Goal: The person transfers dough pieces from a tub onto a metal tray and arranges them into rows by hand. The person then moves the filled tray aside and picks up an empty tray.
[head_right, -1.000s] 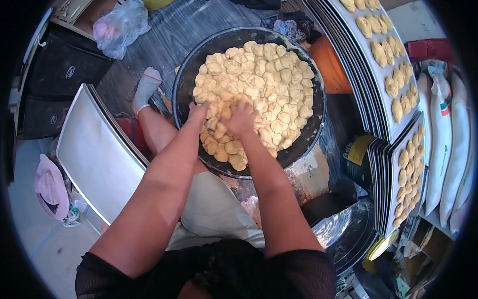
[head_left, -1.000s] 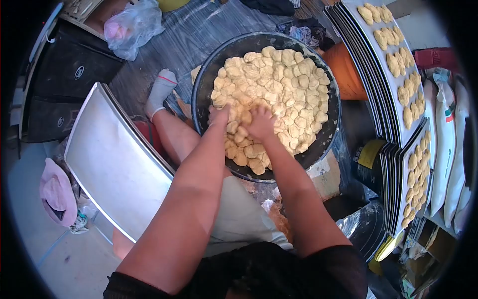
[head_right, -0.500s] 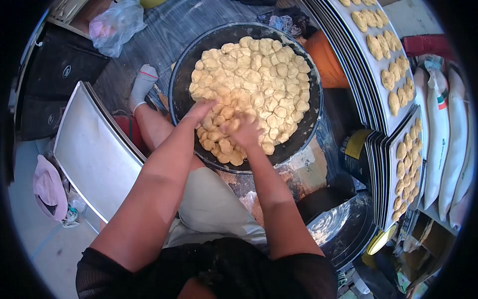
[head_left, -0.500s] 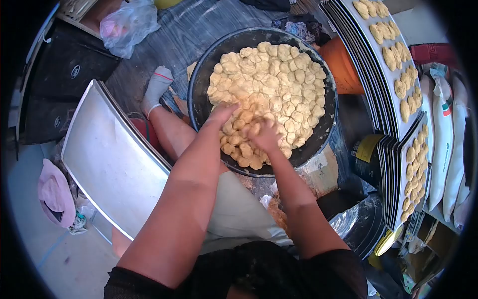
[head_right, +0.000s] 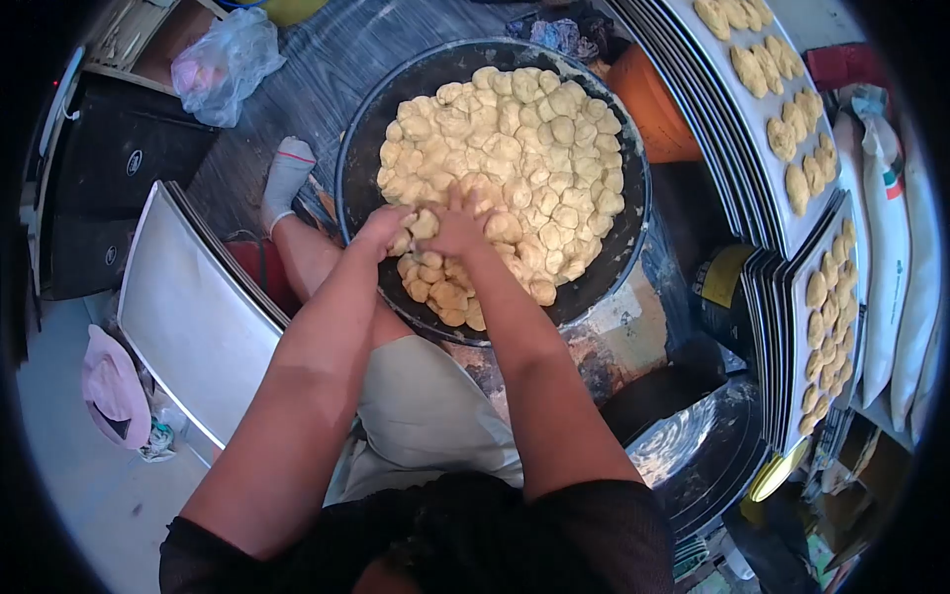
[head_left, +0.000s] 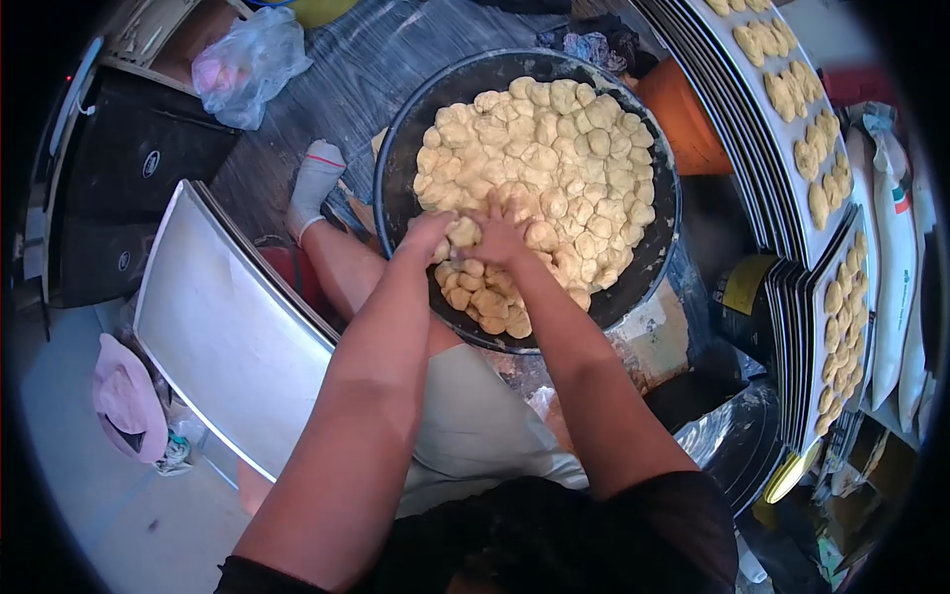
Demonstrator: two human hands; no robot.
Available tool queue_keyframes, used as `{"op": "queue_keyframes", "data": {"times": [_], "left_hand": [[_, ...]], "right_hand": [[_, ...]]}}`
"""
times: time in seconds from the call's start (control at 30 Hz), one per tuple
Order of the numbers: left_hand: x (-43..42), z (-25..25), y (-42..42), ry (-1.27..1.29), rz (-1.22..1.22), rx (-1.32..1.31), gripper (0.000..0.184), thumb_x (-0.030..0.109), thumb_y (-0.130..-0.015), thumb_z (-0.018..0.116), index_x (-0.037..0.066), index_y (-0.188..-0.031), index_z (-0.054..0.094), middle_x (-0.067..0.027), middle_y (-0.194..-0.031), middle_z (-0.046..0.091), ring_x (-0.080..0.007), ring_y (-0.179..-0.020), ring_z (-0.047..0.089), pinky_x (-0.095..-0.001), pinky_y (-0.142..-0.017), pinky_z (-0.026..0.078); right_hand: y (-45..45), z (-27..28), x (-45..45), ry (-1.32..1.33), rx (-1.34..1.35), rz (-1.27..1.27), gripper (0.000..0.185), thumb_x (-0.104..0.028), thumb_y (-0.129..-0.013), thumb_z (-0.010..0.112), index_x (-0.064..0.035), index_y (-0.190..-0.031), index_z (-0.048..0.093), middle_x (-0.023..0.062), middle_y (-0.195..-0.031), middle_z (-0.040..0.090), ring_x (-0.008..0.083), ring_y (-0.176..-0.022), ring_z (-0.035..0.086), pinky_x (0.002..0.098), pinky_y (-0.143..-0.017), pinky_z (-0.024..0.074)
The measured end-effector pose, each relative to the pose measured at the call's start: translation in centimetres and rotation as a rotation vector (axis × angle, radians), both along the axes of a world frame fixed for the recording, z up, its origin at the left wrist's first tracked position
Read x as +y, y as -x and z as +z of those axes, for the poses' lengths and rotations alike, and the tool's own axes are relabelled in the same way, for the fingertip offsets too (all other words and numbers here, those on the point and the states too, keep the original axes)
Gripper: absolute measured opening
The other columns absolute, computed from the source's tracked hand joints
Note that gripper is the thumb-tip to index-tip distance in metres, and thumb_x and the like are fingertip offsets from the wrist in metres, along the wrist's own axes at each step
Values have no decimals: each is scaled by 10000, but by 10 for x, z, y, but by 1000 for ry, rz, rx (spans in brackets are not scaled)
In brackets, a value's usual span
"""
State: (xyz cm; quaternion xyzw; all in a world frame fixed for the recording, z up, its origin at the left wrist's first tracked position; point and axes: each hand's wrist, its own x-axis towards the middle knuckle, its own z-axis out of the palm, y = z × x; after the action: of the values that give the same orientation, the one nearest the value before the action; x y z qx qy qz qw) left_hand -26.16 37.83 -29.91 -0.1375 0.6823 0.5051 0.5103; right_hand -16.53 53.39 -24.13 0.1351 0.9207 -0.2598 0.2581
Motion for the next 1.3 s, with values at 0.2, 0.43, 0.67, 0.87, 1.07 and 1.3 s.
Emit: {"op": "queue_keyframes", "data": {"times": [0.2,0.43,0.67,0.87,1.07,1.3], "left_hand": [[21,37,-14,128,-358,77,860,568,-909,589,83,-1544,270,-160,-1552,330,-319,-1399,367,-419,-1097,366],[37,64,-18,331,-406,99,1069,697,-783,637,77,-1555,236,-213,-1581,250,-353,-1422,340,-447,-1078,385],[37,112,-20,104,-1057,-152,1412,646,-552,859,101,-1578,56,-306,-1586,116,-420,-1462,223,-446,-1135,334],[68,118,-113,619,-1458,336,1586,420,-416,976,252,-1574,-96,-280,-1603,-101,-572,-1427,143,-527,-1141,328],[68,104,-101,586,-1137,542,1197,167,-631,870,306,-1568,138,-222,-1545,207,-520,-1292,438,-460,-949,533],[55,79,-86,269,-800,606,736,133,-679,770,117,-1375,531,-217,-1386,414,-408,-1180,553,-389,-1020,472]], "right_hand": [[-66,46,47,362,-114,309,893,-565,-619,824,-304,-1416,516,171,-1529,340,443,-1430,246,550,-1170,198],[-44,-14,83,179,169,-218,929,-686,-589,784,-259,-1386,569,128,-1532,355,433,-1404,278,663,-1106,213],[-90,15,53,256,-19,-8,1117,-702,-542,800,-227,-1479,420,114,-1576,288,450,-1439,216,691,-1071,284],[-127,55,16,-175,-144,74,1364,-502,-492,924,-291,-1565,109,82,-1585,209,438,-1357,333,602,-994,451],[-104,8,27,-71,185,-113,937,-163,-639,821,-234,-1459,373,125,-1483,349,429,-1235,451,484,-918,529],[-93,6,43,278,355,-472,799,-128,-538,852,-79,-1280,560,166,-1239,519,365,-1146,542,398,-993,473]]}}
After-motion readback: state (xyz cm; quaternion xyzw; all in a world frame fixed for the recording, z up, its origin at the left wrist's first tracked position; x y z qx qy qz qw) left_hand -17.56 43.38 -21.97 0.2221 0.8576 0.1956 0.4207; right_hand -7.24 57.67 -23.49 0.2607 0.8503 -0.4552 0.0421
